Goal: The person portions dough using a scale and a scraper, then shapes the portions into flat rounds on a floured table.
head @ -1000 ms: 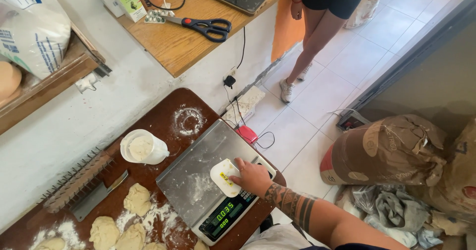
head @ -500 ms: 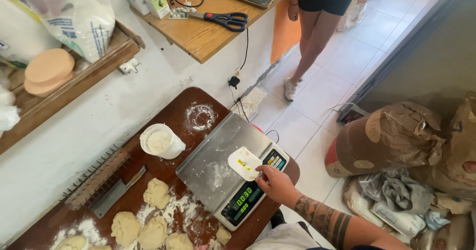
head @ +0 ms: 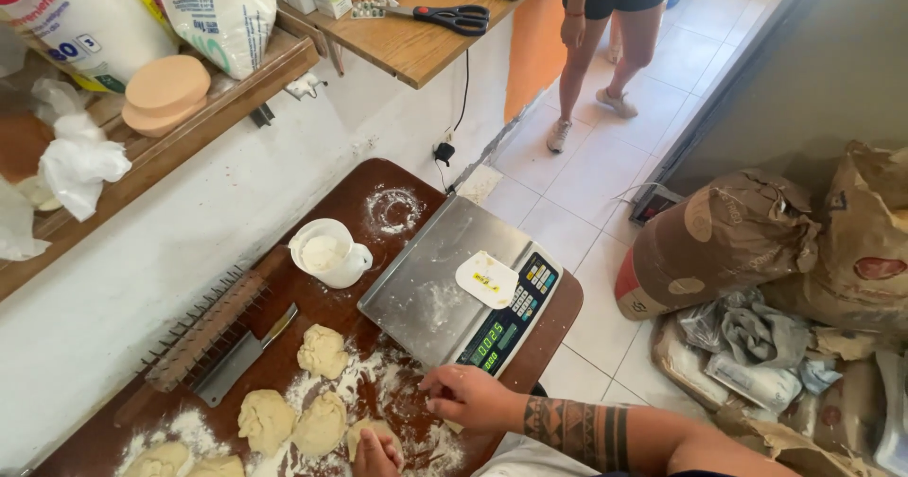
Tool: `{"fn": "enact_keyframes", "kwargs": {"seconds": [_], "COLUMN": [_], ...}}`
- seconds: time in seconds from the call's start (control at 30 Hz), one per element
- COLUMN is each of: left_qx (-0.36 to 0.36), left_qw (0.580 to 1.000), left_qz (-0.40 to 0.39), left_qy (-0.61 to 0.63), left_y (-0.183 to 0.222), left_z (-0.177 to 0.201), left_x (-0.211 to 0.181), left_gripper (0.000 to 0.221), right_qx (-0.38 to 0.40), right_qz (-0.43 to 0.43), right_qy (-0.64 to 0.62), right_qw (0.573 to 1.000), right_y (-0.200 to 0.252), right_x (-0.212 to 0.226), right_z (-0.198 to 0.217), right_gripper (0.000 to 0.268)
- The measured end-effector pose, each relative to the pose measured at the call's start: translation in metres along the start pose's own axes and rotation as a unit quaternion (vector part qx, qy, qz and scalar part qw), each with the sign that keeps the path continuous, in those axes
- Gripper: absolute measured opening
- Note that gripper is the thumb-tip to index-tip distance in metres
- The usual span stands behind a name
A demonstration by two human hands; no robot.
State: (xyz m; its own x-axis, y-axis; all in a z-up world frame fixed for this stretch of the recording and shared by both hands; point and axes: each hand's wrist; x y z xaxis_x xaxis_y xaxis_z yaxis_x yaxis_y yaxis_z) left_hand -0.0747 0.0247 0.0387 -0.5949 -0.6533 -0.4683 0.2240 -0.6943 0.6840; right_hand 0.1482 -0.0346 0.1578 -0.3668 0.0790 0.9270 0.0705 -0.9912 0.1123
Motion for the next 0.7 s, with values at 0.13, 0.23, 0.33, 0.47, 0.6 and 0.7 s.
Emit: {"fn": "enact_keyframes", "kwargs": {"seconds": [0.13,0.23,0.33,0.47,0.6,0.7], "left_qx": [0.006,0.035,0.005,0.049,0.052,0.062], "left_qw": [0.959,0.929,0.906,0.87,0.903,0.855], "left_qz": [-0.148,-0.225,-0.282,-0.323,-0.316,-0.339], "left_qy": [0.242,0.291,0.317,0.369,0.287,0.388], "left_y": [0.094,0.106,0.127,0.167,0.169,0.146], "left_z": [0.044,0.051,0.061,0.076,0.06,0.063], "left_x": [-0.066,-0.086,-0.1,-0.122,-0.111,-0.105], "left_gripper": [0.065,0.079,0.084,0.076,0.087,0.099], "right_qx": [0.115,0.212,0.265,0.255,0.227,0.187], "right_qz": [-0.009,0.01,-0.044,-0.072,-0.035,0.003], "right_qy": [-0.075,-0.135,-0.199,-0.226,-0.223,-0.224], "right_qw": [0.99,0.968,0.943,0.937,0.948,0.956], "right_y": [-0.007,-0.013,-0.022,-0.038,-0.056,-0.064], "right_x": [0.033,0.06,0.102,0.124,0.128,0.13], "right_z": [-0.019,-0.036,-0.039,-0.052,-0.068,-0.078], "right_gripper": [0.063,0.08,0.092,0.102,0.102,0.102]}}
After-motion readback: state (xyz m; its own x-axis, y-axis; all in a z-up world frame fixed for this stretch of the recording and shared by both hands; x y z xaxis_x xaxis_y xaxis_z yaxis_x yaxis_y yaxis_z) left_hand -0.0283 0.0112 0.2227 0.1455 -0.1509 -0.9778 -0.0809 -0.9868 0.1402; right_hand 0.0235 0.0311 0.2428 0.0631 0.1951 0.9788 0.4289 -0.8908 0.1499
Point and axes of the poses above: each hand's wrist, its own y-axis away from the middle knuckle, its own z-axis out of the back of the hand, x = y × z, and after that the axes turned 9 degrees about -y, right-handed
